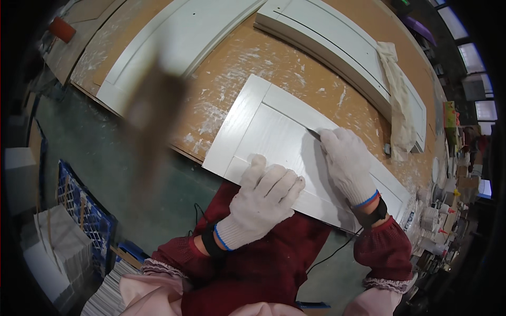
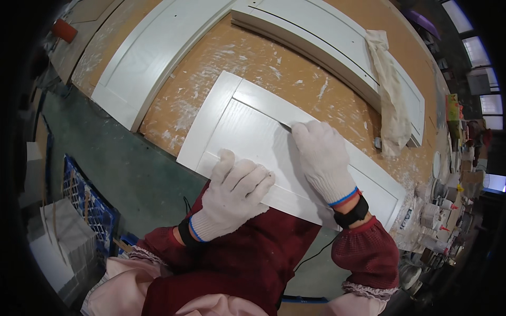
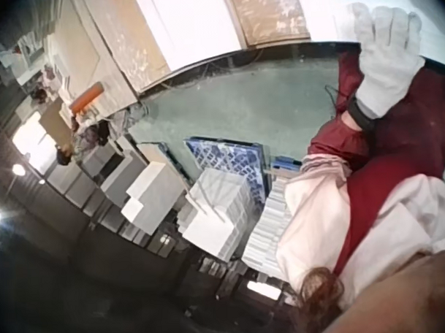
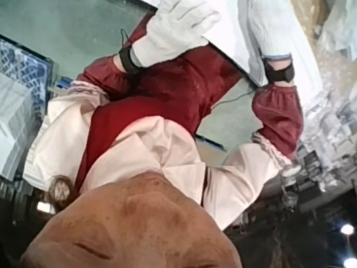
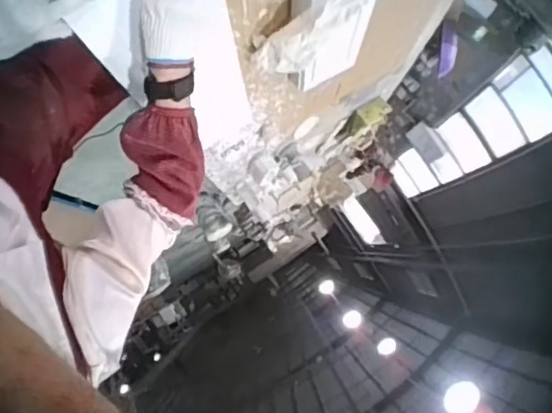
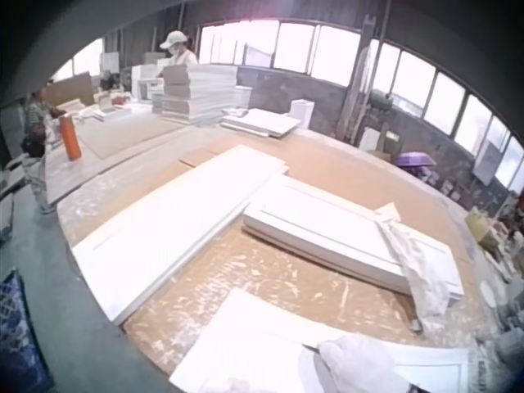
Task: Sanding and cleaning the surfaces and edges of white wooden furniture panels using a sanding block, scraper, and cloth.
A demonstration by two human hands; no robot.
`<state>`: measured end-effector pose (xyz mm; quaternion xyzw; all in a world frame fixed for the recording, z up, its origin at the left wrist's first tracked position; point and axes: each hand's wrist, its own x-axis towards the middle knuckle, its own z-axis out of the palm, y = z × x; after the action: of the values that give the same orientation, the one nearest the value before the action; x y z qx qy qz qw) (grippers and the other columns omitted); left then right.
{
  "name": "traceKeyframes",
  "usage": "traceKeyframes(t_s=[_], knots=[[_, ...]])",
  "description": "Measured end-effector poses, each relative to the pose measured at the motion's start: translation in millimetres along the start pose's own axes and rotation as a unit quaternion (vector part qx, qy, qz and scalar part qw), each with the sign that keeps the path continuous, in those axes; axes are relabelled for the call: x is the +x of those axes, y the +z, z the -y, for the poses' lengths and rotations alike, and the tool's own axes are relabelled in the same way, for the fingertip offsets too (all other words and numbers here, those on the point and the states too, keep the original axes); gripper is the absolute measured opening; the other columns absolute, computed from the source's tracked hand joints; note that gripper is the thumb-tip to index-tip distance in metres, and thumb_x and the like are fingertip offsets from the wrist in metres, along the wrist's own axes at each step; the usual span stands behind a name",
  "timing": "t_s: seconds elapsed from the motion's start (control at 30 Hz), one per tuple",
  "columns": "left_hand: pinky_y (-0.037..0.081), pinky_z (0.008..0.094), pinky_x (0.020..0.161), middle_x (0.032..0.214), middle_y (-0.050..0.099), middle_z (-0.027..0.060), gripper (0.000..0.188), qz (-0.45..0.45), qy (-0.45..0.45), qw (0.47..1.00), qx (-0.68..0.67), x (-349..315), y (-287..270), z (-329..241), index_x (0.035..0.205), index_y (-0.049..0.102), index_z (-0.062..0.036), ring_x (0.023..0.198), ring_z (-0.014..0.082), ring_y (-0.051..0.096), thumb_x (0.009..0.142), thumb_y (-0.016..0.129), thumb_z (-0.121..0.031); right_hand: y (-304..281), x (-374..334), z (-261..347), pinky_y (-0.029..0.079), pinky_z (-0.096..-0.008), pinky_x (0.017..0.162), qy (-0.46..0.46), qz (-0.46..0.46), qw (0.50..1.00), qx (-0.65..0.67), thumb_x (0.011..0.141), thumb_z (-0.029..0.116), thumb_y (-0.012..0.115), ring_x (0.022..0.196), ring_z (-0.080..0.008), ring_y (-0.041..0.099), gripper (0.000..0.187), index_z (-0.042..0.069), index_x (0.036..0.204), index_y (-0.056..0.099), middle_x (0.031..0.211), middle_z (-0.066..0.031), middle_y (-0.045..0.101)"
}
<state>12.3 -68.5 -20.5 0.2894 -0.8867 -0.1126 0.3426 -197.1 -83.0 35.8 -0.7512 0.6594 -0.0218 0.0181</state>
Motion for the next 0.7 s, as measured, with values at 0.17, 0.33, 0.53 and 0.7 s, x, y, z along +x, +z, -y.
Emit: traceKeyframes(t_s=[0.17, 0.33, 0.53, 0.7], knots=[[0.037, 0.0530, 0.103, 0.112, 0.056, 0.0040, 0.057, -0.023, 0.017, 0.999, 0.024, -4.1, 6.6, 1.8, 0.108, 0.064, -0.0105, 0.109, 0.0232, 0.053, 0.058, 0.070, -0.038, 5.1, 44.1, 32.7, 0.051, -0.0413, 0.066, -0.038, -0.025, 0.998, -0.039, 0.081, 0.014, 0.056, 0.077, -0.0300, 0.062, 0.011, 0.005, 0.087, 0.060, 0.079, -0.0126, 0.060], [0.037, 0.0507, 0.104, 0.112, 0.056, 0.0036, 0.053, -0.023, 0.029, 0.999, 0.004, -11.0, 6.3, 5.5, 0.108, 0.065, -0.0109, 0.111, 0.0220, 0.052, 0.062, 0.069, -0.037, -3.4, 38.1, 42.3, 0.052, -0.0422, 0.067, -0.120, 0.069, 0.990, 0.036, 0.082, 0.015, 0.057, 0.081, -0.0315, 0.064, 0.010, 0.006, 0.084, 0.061, 0.081, -0.0135, 0.061], [0.040, 0.0463, 0.101, 0.112, 0.056, 0.0027, 0.045, -0.042, 0.020, 0.999, 0.003, -4.8, 5.9, 2.8, 0.107, 0.066, -0.0119, 0.110, 0.0212, 0.052, 0.067, 0.072, -0.032, -10.4, 31.4, 19.0, 0.047, -0.0446, 0.070, -0.023, 0.033, 0.996, 0.085, 0.085, 0.014, 0.055, 0.079, -0.0349, 0.058, 0.012, 0.008, 0.095, 0.059, 0.081, -0.0148, 0.057], [0.043, 0.0406, 0.097, 0.108, 0.060, 0.0023, 0.040, -0.066, 0.010, 0.998, -0.002, -4.5, 10.2, 1.4, 0.105, 0.065, -0.0117, 0.105, 0.0199, 0.057, 0.066, 0.070, -0.020, -0.6, 50.8, 31.4, 0.049, -0.0450, 0.071, 0.006, 0.063, 0.998, 0.013, 0.088, 0.015, 0.053, 0.081, -0.0355, 0.060, 0.012, 0.007, 0.095, 0.059, 0.083, -0.0151, 0.059]])
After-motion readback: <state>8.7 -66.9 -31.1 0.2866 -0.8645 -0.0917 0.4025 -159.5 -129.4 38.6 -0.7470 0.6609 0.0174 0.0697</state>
